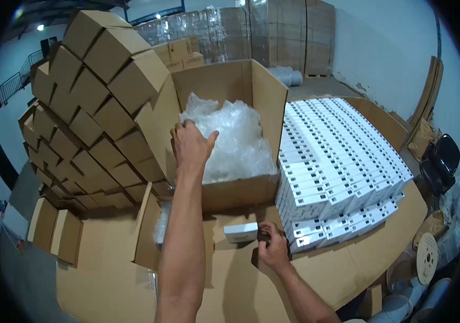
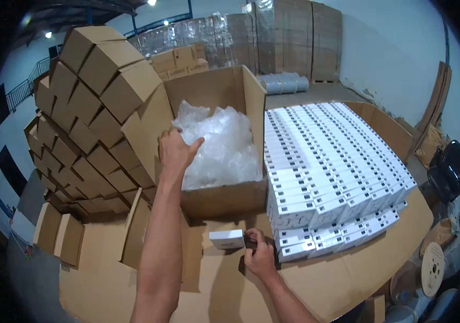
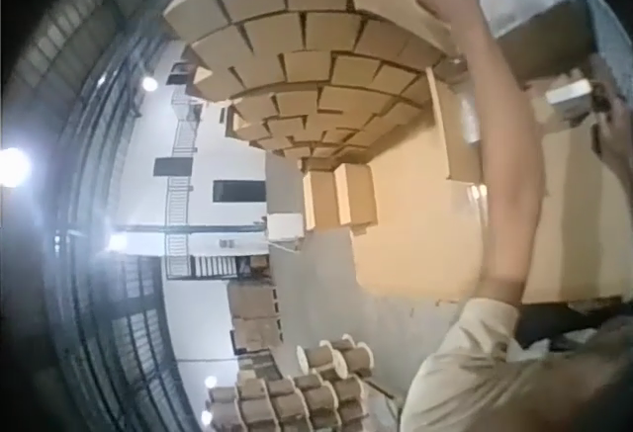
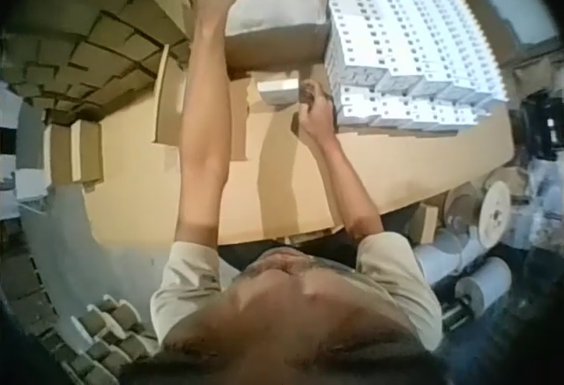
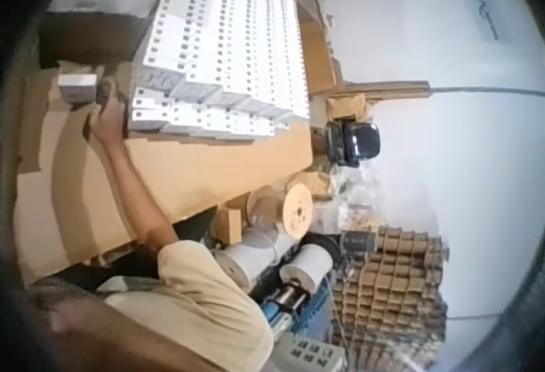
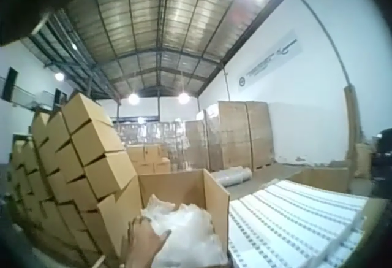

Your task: Packing small white product boxes into larger cardboard shipping boxes in a warehouse setting.

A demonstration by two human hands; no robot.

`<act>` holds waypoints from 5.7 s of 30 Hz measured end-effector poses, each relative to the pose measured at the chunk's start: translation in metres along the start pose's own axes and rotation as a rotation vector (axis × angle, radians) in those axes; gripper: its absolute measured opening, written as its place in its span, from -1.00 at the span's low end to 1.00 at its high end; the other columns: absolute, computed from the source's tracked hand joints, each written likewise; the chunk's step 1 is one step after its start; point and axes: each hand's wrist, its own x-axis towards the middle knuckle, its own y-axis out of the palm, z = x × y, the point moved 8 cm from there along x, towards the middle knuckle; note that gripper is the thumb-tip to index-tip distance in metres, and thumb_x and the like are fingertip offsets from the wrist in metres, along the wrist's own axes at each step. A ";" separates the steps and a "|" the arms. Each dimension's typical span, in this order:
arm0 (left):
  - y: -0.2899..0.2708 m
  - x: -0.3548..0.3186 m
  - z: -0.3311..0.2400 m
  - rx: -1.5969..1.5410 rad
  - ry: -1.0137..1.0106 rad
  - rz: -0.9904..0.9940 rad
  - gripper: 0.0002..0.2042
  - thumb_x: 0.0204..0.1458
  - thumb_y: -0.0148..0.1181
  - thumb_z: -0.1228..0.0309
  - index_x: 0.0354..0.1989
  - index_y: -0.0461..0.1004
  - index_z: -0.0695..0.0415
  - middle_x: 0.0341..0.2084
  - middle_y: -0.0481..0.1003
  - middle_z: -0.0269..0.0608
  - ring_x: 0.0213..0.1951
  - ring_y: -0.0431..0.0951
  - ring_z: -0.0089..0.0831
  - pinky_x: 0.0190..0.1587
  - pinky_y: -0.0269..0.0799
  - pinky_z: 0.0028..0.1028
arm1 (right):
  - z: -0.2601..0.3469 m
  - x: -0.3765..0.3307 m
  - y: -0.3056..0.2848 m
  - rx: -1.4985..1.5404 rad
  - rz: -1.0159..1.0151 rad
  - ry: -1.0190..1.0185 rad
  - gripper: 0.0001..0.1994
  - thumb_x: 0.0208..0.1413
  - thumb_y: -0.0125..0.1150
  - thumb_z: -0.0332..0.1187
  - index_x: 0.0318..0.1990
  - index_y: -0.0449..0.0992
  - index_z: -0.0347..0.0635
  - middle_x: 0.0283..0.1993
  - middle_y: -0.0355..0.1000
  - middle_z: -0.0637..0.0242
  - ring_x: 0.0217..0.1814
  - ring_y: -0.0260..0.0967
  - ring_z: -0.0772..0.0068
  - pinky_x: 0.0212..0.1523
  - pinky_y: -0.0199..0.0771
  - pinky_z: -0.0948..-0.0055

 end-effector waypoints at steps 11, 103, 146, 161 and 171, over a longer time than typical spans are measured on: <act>0.005 0.041 0.023 -0.060 -0.009 0.090 -0.70 0.01 0.30 0.37 -0.16 0.51 0.34 -0.26 0.60 0.22 -0.14 0.58 0.19 -0.02 0.48 -0.03 | 0.009 0.000 -0.003 -0.013 0.007 0.055 -0.52 -0.09 -0.01 -0.65 0.09 0.36 -0.34 -0.03 0.55 0.01 0.10 0.56 0.12 0.14 0.53 0.28; -0.022 -0.320 0.063 -1.014 -0.790 0.212 -0.82 0.30 0.18 0.30 -0.20 0.41 0.14 -0.44 0.46 -0.43 -0.41 0.38 -0.73 -0.38 0.30 -0.63 | 0.002 -0.039 0.014 0.953 0.161 0.574 -0.93 0.33 0.11 -0.43 -0.12 0.46 -0.18 -0.23 0.45 0.48 -0.25 0.37 0.66 -0.22 0.39 0.56; -0.021 -0.325 0.059 -0.918 -0.713 0.318 -0.79 0.37 0.06 0.32 -0.21 0.48 0.22 -0.42 0.44 -0.47 -0.38 0.33 -0.72 -0.31 0.29 -0.63 | 0.012 -0.032 -0.005 1.025 -0.106 0.432 -0.78 0.25 0.19 -0.60 0.02 0.41 -0.24 -0.14 0.52 0.34 -0.12 0.45 0.60 -0.10 0.46 0.61; -0.043 -0.312 0.056 -0.675 -0.471 0.100 -0.77 0.38 0.00 0.31 -0.17 0.44 0.25 -0.49 0.42 -0.40 -0.45 0.30 -0.68 -0.40 0.27 -0.58 | 0.037 -0.042 0.012 0.682 0.016 0.371 -0.67 0.34 0.18 -0.31 0.11 0.31 -0.29 -0.14 0.48 0.36 -0.17 0.43 0.62 -0.21 0.46 0.58; -0.026 -0.317 0.052 -0.833 -0.601 0.235 -0.80 0.36 0.06 0.33 -0.22 0.47 0.22 -0.48 0.48 -0.40 -0.45 0.37 -0.73 -0.43 0.28 -0.62 | 0.038 -0.048 0.016 0.245 0.034 0.231 -0.80 0.39 0.13 -0.30 -0.17 0.51 -0.27 -0.41 0.36 0.56 -0.39 0.19 0.78 -0.39 0.23 0.65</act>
